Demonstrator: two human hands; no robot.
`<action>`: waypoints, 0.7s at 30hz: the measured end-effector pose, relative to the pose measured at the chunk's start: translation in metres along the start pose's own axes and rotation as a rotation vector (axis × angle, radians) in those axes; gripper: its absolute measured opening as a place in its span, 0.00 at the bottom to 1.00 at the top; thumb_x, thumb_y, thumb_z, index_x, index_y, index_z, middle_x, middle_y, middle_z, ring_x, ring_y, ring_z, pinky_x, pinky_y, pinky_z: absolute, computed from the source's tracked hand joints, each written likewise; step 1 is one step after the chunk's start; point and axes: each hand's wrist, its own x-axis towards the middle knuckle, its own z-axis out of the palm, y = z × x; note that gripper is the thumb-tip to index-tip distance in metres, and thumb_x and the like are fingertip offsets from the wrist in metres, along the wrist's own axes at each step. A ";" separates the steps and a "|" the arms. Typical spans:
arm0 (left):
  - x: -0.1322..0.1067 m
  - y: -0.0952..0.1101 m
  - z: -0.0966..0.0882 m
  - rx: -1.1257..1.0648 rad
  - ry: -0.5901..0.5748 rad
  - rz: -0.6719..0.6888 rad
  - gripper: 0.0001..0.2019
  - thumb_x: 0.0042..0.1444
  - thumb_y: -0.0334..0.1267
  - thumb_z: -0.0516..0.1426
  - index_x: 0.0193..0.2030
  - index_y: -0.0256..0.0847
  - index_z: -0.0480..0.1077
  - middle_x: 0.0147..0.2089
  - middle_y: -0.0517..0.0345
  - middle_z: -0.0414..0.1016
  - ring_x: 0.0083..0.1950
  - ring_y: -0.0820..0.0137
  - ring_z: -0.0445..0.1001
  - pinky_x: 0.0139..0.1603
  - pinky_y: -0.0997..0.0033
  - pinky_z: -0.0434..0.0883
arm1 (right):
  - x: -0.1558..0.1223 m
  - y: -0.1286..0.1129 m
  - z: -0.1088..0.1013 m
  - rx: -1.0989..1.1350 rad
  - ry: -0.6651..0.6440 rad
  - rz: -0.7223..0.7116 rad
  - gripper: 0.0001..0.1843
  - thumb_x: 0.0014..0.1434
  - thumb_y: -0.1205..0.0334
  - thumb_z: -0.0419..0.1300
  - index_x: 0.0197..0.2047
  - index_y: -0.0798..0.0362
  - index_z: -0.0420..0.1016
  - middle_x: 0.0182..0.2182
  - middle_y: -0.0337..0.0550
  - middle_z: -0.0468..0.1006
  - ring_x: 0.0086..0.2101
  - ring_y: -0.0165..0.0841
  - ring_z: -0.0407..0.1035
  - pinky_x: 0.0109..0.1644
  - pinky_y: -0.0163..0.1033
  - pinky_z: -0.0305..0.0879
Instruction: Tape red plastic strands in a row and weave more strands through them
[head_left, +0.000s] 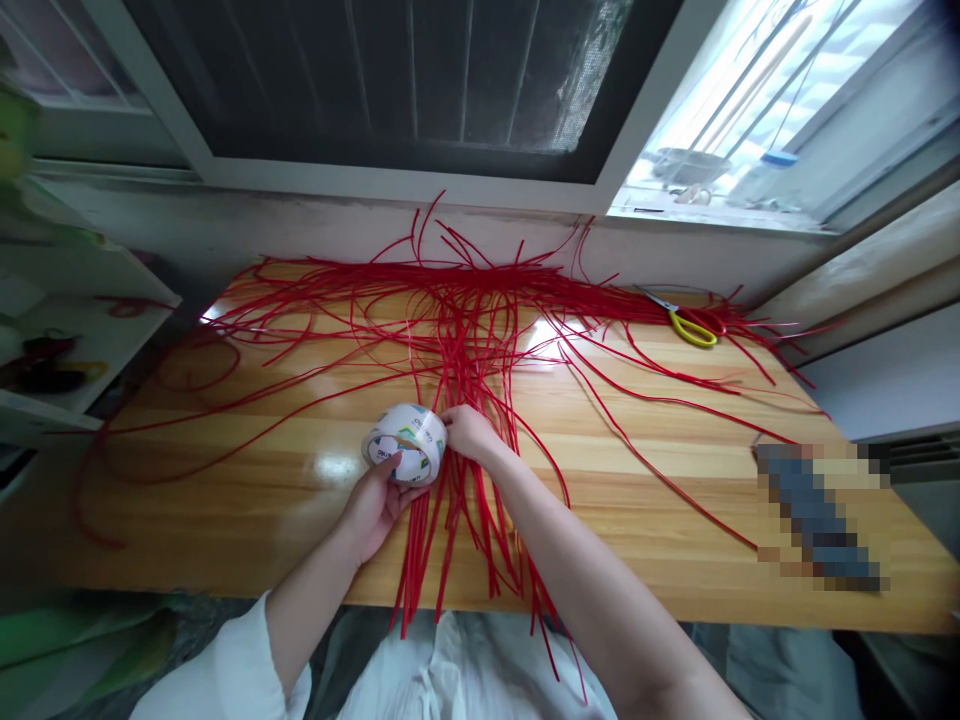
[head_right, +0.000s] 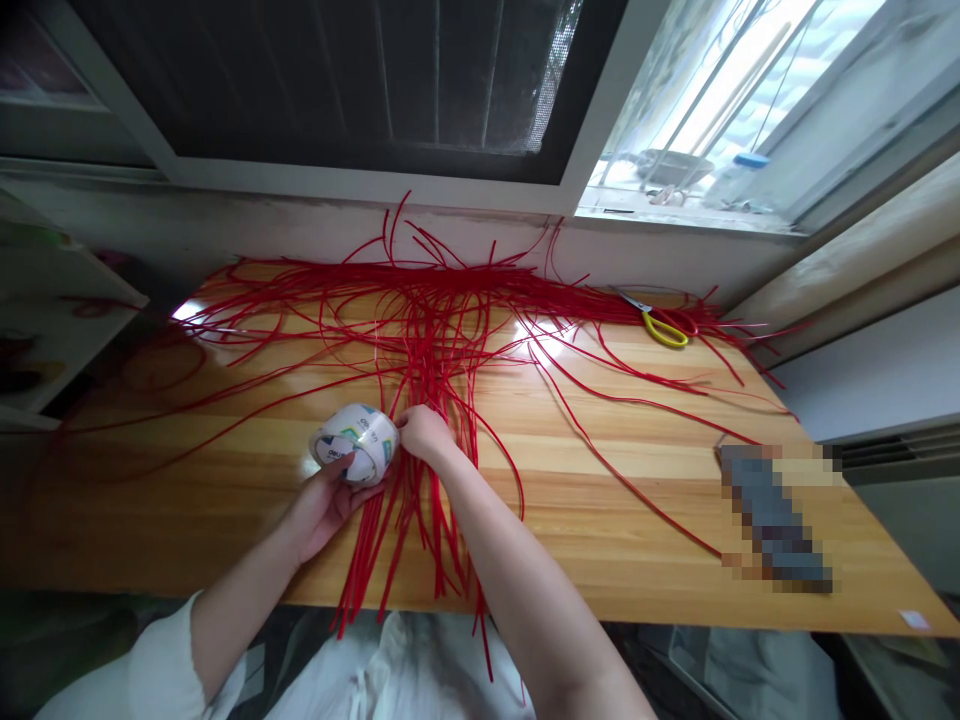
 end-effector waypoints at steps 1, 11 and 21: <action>0.000 0.000 0.000 0.001 -0.001 0.001 0.12 0.56 0.29 0.52 0.48 0.34 0.65 0.42 0.47 0.75 0.41 0.63 0.77 0.43 0.63 0.75 | 0.000 -0.001 0.000 -0.005 -0.004 -0.001 0.13 0.45 0.68 0.56 0.34 0.54 0.79 0.31 0.43 0.79 0.32 0.32 0.70 0.29 0.31 0.55; 0.001 0.000 -0.001 0.004 0.004 0.002 0.12 0.56 0.29 0.52 0.47 0.33 0.65 0.42 0.47 0.75 0.40 0.63 0.77 0.43 0.62 0.74 | -0.005 -0.001 -0.002 -0.024 -0.033 -0.012 0.12 0.45 0.68 0.57 0.32 0.52 0.79 0.30 0.43 0.79 0.32 0.32 0.70 0.29 0.32 0.56; 0.001 -0.001 0.000 0.010 0.000 0.005 0.12 0.56 0.29 0.52 0.47 0.34 0.65 0.41 0.48 0.76 0.41 0.63 0.77 0.43 0.62 0.74 | -0.002 0.002 0.000 0.010 -0.022 -0.010 0.11 0.44 0.69 0.57 0.32 0.54 0.79 0.28 0.42 0.78 0.30 0.32 0.69 0.28 0.32 0.55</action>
